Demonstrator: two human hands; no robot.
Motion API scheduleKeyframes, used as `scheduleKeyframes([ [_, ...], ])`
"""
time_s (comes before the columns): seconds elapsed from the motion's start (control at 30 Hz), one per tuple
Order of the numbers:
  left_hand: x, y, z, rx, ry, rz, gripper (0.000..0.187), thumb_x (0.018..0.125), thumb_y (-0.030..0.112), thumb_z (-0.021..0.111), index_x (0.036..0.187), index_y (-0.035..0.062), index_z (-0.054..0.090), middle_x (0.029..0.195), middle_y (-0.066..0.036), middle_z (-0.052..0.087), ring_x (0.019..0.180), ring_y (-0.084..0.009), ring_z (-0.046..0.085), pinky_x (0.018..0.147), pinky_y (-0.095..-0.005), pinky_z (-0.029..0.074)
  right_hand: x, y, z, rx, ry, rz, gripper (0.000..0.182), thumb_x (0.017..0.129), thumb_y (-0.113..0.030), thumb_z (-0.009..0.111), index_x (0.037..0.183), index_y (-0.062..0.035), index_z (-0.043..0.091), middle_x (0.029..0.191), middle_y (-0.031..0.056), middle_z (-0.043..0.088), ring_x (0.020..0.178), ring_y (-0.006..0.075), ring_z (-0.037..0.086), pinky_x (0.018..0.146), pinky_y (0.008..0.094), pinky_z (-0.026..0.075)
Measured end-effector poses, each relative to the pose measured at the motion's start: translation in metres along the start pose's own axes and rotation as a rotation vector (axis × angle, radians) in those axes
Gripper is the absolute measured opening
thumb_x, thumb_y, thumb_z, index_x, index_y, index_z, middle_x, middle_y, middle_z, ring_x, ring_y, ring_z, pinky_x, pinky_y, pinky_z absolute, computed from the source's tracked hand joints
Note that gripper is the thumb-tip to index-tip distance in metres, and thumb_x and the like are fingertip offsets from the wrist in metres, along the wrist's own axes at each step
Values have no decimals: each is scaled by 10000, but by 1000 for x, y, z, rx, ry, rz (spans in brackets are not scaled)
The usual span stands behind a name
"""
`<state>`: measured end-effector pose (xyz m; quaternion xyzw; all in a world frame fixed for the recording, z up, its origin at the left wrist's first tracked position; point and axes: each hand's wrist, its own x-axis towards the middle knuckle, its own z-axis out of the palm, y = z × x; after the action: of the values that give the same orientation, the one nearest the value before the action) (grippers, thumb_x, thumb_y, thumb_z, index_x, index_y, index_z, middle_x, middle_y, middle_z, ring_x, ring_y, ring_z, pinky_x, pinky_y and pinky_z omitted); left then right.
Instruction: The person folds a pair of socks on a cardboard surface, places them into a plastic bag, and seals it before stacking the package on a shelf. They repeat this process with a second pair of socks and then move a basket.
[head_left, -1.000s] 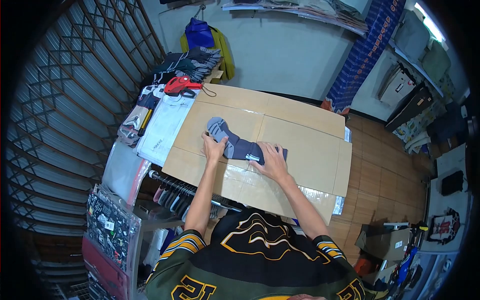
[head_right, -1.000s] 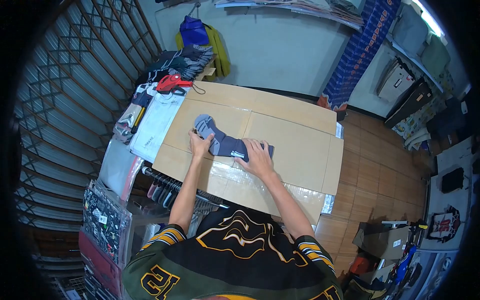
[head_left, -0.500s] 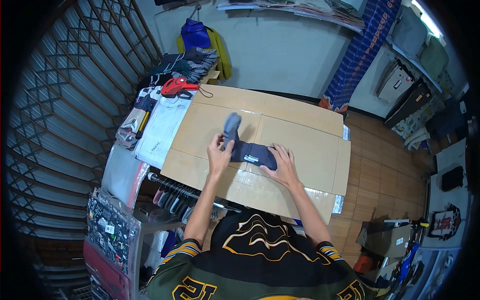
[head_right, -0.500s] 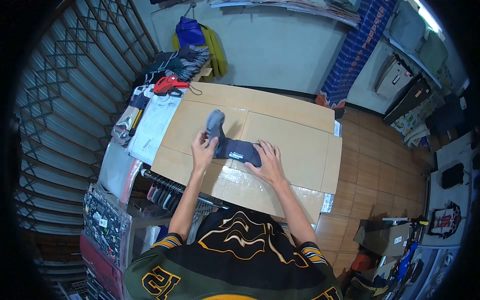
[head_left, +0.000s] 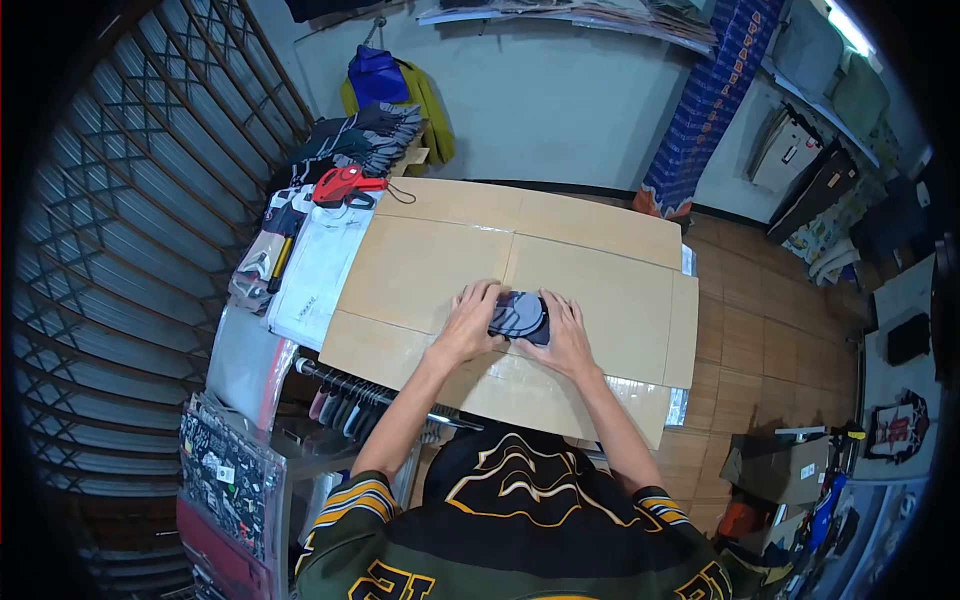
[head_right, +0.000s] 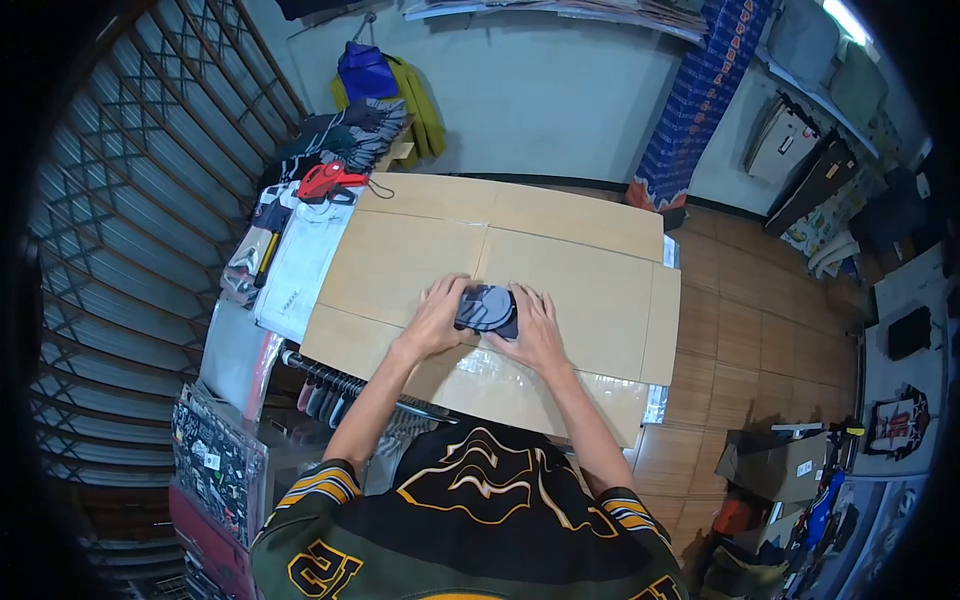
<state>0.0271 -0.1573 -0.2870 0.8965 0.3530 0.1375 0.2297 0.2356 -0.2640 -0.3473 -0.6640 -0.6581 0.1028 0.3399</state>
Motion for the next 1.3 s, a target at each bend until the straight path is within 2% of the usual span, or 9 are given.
scheduleKeyframes([
  [0.07,12,7,-2,48,47,136,928,637,173,956,1464,128,538,1453,-144,578,1419,-349,501,1144,-578,380,-2,0,-1,11,3,-7,1083,755,-480,918,1577,2,401,1537,249,546,1478,394,477,1264,612,274],
  [0.17,31,3,-3,59,-212,86,1050,622,215,979,1549,150,491,1577,-123,530,1513,-305,447,1221,-645,284,-2,1,-2,22,1,-7,1069,762,-505,908,1567,1,421,1532,247,553,1479,392,480,1262,613,278],
  [0.37,42,3,-2,81,-324,95,1018,633,239,992,1533,156,522,1494,-94,614,1435,-289,542,1227,-658,275,0,0,-4,25,4,4,978,801,-547,871,1532,-20,491,1536,206,571,1488,368,477,1260,609,288],
  [0.47,35,-4,5,23,-232,126,964,659,229,984,1513,159,541,1479,-87,628,1428,-284,552,1231,-657,270,1,4,1,20,12,-12,931,819,-535,861,1522,-33,515,1538,191,576,1488,361,478,1257,611,290],
  [0.67,5,8,11,-11,-7,148,991,689,261,964,1562,184,502,1606,-121,490,1533,-328,412,1225,-677,254,0,3,-1,35,17,-14,901,836,-509,855,1545,-68,516,1546,199,567,1489,373,474,1245,630,298],
  [0.77,-17,11,23,7,39,53,953,779,270,900,1617,216,451,1709,-152,345,1615,-411,246,1247,-704,192,0,1,-1,8,17,-40,843,851,-494,846,1548,-124,549,1555,215,555,1493,393,463,1240,637,304],
  [0.9,-40,13,38,74,36,-9,886,902,362,793,1678,241,384,1770,-228,188,1615,-537,131,1219,-784,79,2,3,-1,-41,-7,-57,728,874,-483,829,1506,-185,626,1566,232,540,1500,407,449,1236,641,307],
  [1.17,-53,5,71,137,66,-73,781,987,475,704,1678,295,388,1781,-226,155,1625,-513,113,1211,-804,74,1,4,2,-28,9,-55,675,851,-432,872,1453,-188,688,1566,238,553,1488,426,475,1237,628,309],
  [1.3,-52,7,65,113,47,-82,776,982,447,716,1674,299,397,1776,-227,172,1624,-513,119,1214,-798,90,1,5,5,-38,21,-62,677,842,-425,879,1445,-177,694,1547,240,569,1479,424,482,1236,622,307],
])
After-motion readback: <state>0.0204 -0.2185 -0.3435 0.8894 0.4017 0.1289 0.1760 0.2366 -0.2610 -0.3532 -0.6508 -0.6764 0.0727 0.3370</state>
